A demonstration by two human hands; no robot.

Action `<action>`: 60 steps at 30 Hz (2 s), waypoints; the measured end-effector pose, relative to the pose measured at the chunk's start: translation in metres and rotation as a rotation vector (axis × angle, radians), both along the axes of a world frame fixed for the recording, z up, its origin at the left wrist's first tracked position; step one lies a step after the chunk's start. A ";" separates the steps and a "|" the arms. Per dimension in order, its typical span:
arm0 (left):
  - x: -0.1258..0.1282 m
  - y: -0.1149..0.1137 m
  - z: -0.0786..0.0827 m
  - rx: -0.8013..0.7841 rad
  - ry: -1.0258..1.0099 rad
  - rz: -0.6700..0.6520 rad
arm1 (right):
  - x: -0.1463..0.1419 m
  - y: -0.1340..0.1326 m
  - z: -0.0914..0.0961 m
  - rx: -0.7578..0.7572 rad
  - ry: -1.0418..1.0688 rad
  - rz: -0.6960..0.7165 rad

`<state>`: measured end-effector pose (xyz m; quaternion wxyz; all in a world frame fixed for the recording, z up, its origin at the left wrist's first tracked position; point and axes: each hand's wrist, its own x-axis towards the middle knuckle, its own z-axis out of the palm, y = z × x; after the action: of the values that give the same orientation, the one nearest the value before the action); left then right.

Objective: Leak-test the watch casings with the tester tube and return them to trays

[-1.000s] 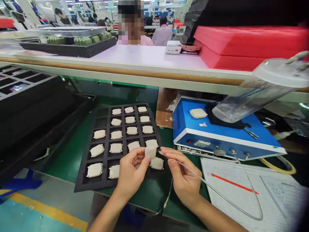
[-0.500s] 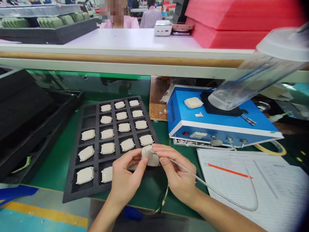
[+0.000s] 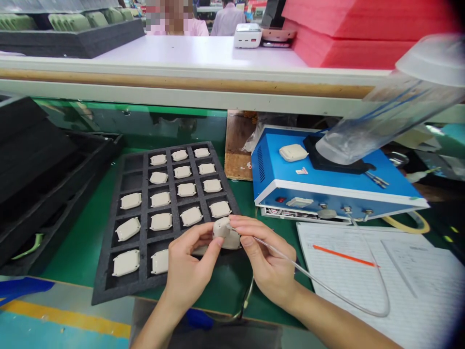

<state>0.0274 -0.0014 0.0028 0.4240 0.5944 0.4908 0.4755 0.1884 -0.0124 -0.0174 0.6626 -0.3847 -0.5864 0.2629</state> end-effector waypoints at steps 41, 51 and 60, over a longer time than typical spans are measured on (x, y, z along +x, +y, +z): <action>-0.006 0.010 -0.004 0.078 0.059 0.030 | -0.001 0.009 0.009 0.015 -0.012 0.017; -0.003 0.005 0.001 0.061 0.050 0.006 | -0.002 0.005 0.005 -0.013 -0.021 0.008; -0.005 0.003 -0.002 0.045 0.058 -0.011 | -0.002 0.003 0.007 -0.020 -0.029 0.003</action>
<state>0.0227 0.0013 0.0012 0.3987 0.6199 0.4888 0.4668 0.1865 -0.0090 -0.0107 0.6498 -0.3942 -0.5940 0.2639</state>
